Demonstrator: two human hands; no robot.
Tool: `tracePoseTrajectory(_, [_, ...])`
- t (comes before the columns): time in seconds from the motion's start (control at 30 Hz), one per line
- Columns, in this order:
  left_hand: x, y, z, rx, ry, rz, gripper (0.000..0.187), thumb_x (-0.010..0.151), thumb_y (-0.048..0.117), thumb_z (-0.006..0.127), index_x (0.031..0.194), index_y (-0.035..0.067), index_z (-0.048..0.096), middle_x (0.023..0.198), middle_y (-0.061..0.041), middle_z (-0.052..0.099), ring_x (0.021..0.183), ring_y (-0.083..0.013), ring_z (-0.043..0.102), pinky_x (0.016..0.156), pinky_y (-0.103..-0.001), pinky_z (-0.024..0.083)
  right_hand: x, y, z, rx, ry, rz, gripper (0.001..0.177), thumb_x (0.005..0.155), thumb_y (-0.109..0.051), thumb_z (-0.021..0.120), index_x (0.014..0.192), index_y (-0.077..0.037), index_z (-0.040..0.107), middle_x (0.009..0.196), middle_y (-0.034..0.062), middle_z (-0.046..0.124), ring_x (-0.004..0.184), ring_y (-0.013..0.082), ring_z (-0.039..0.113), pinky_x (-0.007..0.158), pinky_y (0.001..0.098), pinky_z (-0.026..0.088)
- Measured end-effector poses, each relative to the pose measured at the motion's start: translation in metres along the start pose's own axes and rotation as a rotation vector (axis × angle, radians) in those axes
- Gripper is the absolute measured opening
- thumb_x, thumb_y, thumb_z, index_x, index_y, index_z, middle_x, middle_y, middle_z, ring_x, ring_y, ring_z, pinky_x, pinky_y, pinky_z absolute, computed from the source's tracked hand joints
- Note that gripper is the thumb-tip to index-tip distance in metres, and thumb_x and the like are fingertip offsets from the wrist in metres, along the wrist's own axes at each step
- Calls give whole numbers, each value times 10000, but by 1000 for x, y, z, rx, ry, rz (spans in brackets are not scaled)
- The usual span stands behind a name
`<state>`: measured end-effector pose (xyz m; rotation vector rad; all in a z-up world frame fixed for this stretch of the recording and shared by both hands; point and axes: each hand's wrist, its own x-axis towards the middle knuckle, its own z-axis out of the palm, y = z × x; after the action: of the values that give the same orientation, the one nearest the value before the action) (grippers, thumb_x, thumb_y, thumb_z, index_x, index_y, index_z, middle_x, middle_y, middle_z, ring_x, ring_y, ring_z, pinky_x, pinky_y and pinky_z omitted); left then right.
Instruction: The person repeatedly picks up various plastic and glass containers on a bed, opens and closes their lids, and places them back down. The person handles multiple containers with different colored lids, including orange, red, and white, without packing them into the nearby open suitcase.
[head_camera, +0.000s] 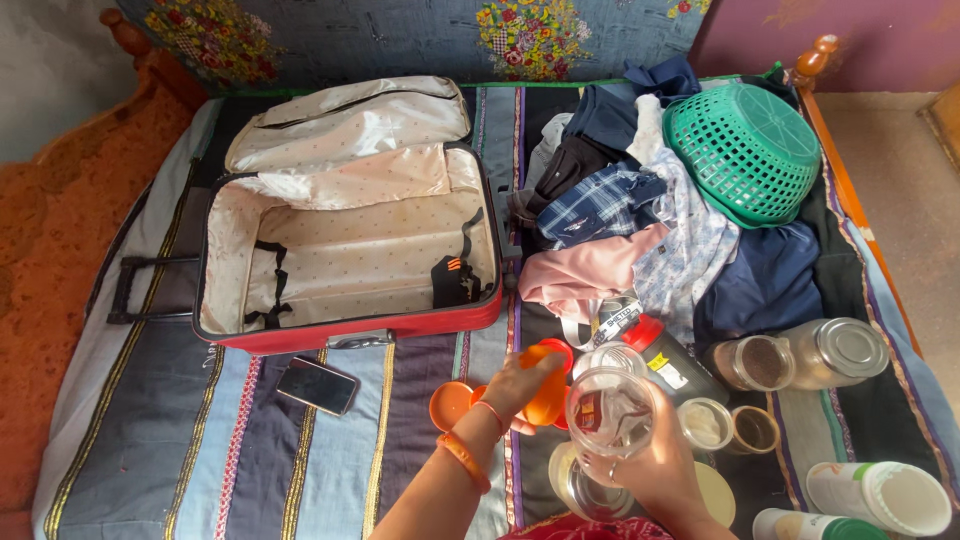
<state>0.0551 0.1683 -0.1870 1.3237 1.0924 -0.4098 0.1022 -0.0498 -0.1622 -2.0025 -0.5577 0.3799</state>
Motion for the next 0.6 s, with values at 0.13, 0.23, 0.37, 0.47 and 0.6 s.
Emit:
tracePoseTrajectory(0.13, [74,-63,15,-94,84,-8,1021,727,692,665,1552,193,328,1402,-194,476,1216,-391,588,705,-490,649,-8,4,10,115,-35,139,1103,444,-187,976,1411,-60,462,1264,123,664,1155,226,665,951,378,541])
tracePoseTrajectory(0.23, [127,-117,32,-61,240,-70,1093,776,657,697,1559,72,208,1375,-233,572,1241,-427,646,892,-491,599,-8,22,18,32,-26,162,1062,455,-184,975,1388,-52,484,1237,130,683,1129,226,684,946,379,549])
tracePoseTrajectory(0.37, [158,-189,26,528,270,-21,794,850,522,693,1448,57,457,1410,-205,518,1345,-405,489,1091,-493,459,-5,78,20,86,-62,7,966,538,-178,919,1395,-19,502,1259,155,688,1156,251,690,993,397,538])
tracePoseTrajectory(0.47, [157,-226,8,808,156,-132,566,915,390,616,1415,140,530,1514,-112,408,1450,-377,330,1139,-502,390,-12,143,19,147,-83,-49,896,600,-174,876,1400,5,516,1275,174,691,1175,269,694,1029,411,530])
tracePoseTrajectory(0.6, [156,-243,-4,1013,136,-107,394,997,272,529,1383,252,604,1620,-17,275,1581,-369,108,1203,-533,286,-38,232,13,212,-30,-37,807,682,-168,820,1407,38,533,1297,200,696,1202,294,700,1076,430,519])
